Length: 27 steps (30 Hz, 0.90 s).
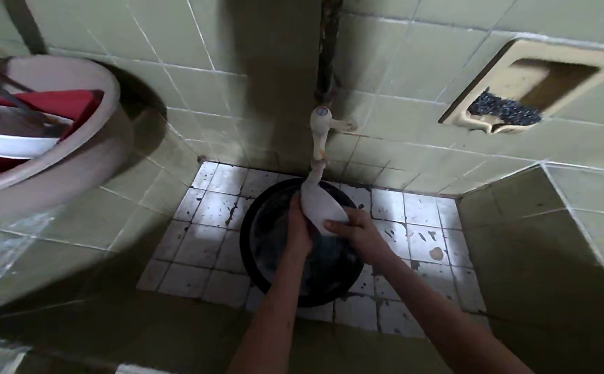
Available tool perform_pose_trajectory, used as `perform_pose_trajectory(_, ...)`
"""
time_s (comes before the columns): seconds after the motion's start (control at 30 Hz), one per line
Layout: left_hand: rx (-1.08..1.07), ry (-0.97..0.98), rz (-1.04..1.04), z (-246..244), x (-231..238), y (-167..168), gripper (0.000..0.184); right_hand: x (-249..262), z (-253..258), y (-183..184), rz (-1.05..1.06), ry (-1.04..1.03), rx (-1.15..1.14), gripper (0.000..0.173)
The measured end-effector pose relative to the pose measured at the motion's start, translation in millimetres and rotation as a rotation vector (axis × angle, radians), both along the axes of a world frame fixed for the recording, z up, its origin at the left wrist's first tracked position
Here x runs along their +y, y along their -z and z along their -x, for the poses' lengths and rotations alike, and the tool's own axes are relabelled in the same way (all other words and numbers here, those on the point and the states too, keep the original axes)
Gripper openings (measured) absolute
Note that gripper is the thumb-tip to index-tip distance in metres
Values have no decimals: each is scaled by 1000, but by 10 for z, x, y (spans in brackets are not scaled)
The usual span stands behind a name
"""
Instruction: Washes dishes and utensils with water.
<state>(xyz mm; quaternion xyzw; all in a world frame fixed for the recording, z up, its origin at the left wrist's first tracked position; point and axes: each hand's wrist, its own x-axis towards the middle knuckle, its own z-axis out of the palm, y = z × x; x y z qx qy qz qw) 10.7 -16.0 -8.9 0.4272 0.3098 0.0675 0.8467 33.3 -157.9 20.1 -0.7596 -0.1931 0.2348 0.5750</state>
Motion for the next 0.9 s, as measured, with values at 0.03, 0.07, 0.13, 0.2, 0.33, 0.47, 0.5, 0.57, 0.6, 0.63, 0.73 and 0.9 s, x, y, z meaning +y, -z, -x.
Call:
perform_pose_trajectory(0.03, -23, 31, -17, 10, -17, -7, 57, 20, 9, -13, 117, -52, -164, 17)
perform_pose_trajectory(0.07, -20, 53, -37, 4, -28, -29, 62, 43, 8, -8, 231, -114, -343, 19)
perform_pose_trajectory(0.13, 36, 82, -34, 9, -9, -73, 60, 107, -23, 59, 432, -242, -607, 15)
perform_pose_trajectory(0.2, 152, 48, 7, 12, -5, -92, 45, 195, -13, 150, 541, -294, -773, 17)
perform_pose_trajectory(0.33, 289, 38, -45, 41, 30, -161, 28, 358, 124, 394, 564, -200, -1005, 24)
perform_pose_trajectory(0.47, 320, 217, -254, 207, 403, -200, 37, -12, -131, 753, 432, -466, -1196, 50)
perform_pose_trajectory(0.5, 350, 243, -257, 205, 467, -197, 39, -98, -268, 774, 431, -509, -1216, 50)
perform_pose_trajectory(0.57, 352, 202, -194, 190, 420, -151, 41, -143, -329, 756, 420, -479, -1196, 42)
perform_pose_trajectory(0.6, 297, 136, -156, 176, 330, -130, 44, -70, -249, 716, 406, -397, -1153, 35)
perform_pose_trajectory(0.63, 221, 81, -152, 168, 209, -117, 49, 73, -101, 630, 400, -283, -1066, 29)
perform_pose_trajectory(0.73, 159, 54, -243, 153, -20, -143, 47, 463, 285, 333, 410, -97, -756, 44)
perform_pose_trajectory(0.9, 156, 36, -235, 129, 172, -13, 45, -73, -172, 798, 404, -345, -825, 56)
